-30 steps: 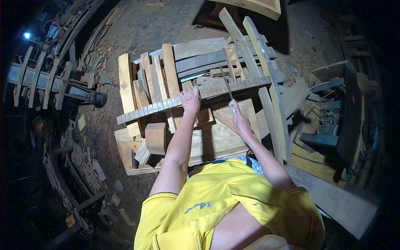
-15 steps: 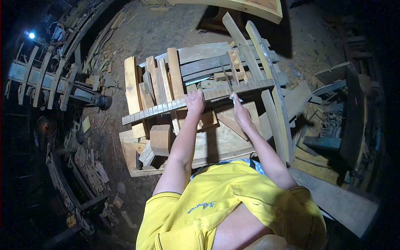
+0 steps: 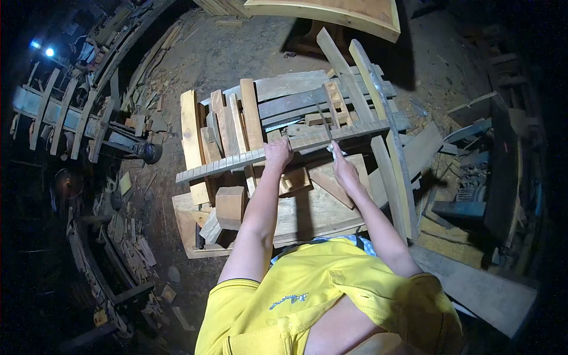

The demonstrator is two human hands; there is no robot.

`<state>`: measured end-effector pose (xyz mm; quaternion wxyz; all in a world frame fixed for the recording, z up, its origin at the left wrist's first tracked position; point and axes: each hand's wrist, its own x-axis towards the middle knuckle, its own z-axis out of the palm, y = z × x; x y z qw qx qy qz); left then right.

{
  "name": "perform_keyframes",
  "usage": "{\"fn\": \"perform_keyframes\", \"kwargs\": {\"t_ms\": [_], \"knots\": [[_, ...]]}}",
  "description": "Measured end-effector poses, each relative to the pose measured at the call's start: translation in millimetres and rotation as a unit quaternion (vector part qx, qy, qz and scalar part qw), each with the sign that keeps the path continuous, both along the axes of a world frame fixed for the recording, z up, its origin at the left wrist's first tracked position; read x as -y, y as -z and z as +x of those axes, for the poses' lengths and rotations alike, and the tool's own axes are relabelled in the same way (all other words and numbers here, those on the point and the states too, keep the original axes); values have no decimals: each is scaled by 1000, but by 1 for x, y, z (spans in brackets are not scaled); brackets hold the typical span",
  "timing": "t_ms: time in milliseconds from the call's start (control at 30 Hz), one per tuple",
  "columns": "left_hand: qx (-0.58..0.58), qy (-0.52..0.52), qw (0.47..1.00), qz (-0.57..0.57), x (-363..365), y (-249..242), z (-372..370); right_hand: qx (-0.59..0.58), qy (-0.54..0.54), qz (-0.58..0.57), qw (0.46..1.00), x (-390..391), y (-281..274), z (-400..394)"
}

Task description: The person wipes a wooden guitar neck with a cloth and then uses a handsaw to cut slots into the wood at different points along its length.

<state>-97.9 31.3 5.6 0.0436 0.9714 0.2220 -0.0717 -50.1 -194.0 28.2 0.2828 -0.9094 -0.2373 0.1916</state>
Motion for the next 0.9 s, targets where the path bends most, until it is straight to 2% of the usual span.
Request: {"fn": "perform_keyframes", "kwargs": {"t_ms": [100, 167, 300, 533, 633, 800, 900], "knots": [[14, -1, 1000, 4, 2, 5, 0, -14, 4, -36, 999, 9, -6, -7], [11, 2, 1000, -1, -1, 4, 1, -2, -4, -17, 1000, 23, -12, -23], [10, 0, 1000, 0, -4, 15, 2, -45, -11, -70, 996, 38, -31, -35], [-11, 3, 1000, -22, -3, 4, 3, 17, -14, -44, 999, 14, -12, -13], [-41, -6, 999, 12, -1, 3, 5, 0, -16, -31, 999, 23, -26, -20], [-64, -4, 998, 6, 1, -6, 5, -72, -17, -49, 996, 47, -48, -43], [-71, 0, 997, 8, 2, -11, 4, -59, -27, -31, 997, 36, -47, -32]]}}
